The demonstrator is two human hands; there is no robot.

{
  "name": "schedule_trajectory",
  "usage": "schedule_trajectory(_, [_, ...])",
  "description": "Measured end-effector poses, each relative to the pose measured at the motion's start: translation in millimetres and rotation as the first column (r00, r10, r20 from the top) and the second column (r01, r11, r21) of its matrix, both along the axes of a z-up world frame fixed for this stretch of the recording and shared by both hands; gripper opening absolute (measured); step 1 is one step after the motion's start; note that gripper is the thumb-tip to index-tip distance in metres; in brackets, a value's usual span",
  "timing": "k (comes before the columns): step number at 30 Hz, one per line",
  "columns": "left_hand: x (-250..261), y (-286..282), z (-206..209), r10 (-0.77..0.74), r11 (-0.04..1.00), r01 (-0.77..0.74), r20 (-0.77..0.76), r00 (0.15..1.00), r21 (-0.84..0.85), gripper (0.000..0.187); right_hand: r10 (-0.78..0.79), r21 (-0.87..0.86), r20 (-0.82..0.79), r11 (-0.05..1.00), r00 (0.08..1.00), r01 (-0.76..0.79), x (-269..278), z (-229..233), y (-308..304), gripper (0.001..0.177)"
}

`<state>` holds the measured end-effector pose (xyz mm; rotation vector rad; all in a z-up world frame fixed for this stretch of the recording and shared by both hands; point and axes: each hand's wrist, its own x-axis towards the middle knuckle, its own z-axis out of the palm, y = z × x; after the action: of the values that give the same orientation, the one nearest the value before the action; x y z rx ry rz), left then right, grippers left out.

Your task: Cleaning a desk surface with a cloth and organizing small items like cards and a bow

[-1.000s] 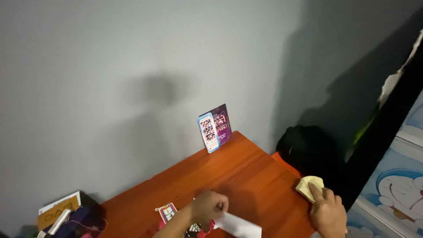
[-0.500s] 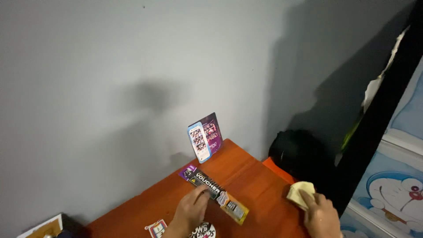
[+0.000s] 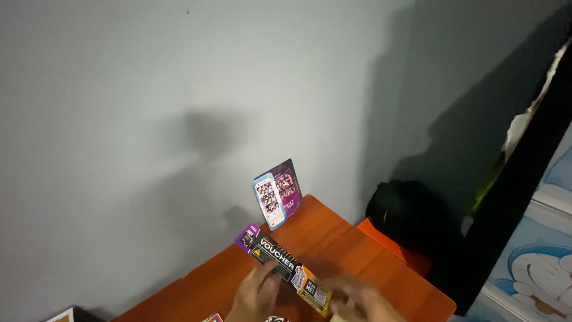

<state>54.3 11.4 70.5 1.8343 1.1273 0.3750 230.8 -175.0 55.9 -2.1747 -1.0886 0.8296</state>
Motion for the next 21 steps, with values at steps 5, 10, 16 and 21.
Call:
schedule_trajectory(5, [21.2, 49.9, -84.3, -0.384, 0.805, 0.221, 0.199, 0.902, 0.551, 0.029, 0.2, 0.554, -0.418, 0.829, 0.886, 0.075, 36.8, -42.6, 94.3, 0.039])
schedule_trajectory(10, [20.7, 51.9, -68.0, -0.193, 0.916, 0.159, 0.059, 0.979, 0.368, 0.037, 0.088, 0.299, -0.484, 0.951, 0.87, 0.071, 44.5, -5.0, 136.1, 0.008])
schedule_trajectory(16, [5.6, 89.8, -105.2, -0.381, 0.286, 0.244, -0.124, 0.916, 0.927, 0.07, -0.006, 0.262, 0.226, 0.964, 0.974, -0.054, 98.6, -1.1, 200.2, 0.015])
schedule_trajectory(21, [6.3, 97.6, -57.5, -0.126, 0.921, 0.244, -0.359, 0.925, 0.304, 0.049, 0.08, 0.463, 0.619, 0.766, 0.781, -0.446, 142.7, -27.3, 250.7, 0.009])
